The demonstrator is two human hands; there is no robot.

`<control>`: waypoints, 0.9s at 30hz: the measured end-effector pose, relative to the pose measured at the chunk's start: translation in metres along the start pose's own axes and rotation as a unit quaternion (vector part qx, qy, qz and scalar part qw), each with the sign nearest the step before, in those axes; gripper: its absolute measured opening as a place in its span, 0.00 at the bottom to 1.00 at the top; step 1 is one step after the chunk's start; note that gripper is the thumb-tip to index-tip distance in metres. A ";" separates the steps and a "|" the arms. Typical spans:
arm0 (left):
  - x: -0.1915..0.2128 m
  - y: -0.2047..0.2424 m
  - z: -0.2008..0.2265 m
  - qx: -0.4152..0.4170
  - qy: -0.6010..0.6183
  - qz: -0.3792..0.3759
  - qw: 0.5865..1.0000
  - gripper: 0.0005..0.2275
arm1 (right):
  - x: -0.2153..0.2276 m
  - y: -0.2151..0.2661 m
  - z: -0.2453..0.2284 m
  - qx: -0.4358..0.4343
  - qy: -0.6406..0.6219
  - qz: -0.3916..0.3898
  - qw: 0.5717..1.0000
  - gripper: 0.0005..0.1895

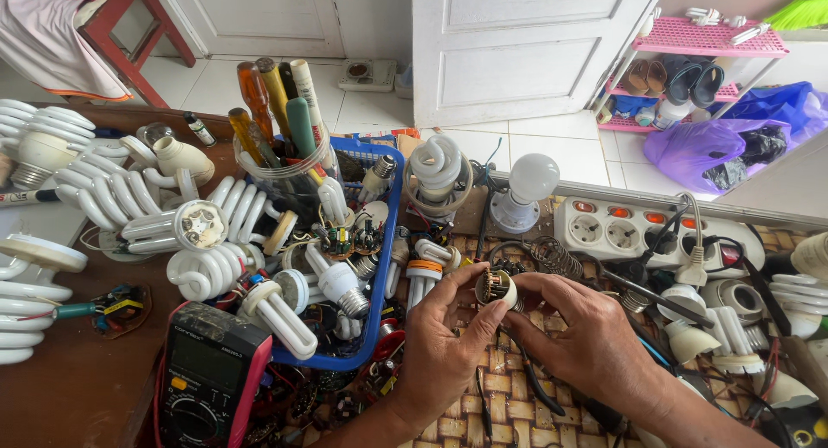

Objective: The person disassembles a compact fluorescent lamp, removes the internal circuit board, and uses pliers to adjust or remove components from the base. The person then reassembles the lamp housing.

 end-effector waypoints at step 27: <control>0.049 -0.006 0.027 -0.102 0.153 0.170 0.968 0.17 | 0.003 -0.070 -0.072 0.058 -0.138 -0.023 0.988 0.11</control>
Point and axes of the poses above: each hand's wrist, its own y-axis away from the middle knuckle, its own x-axis out of the back of the hand, z = x × y, the point moved 8 cm from there along -y, towards the middle knuckle, and after that the axes turned 9 degrees about y, right-handed, at the moved point
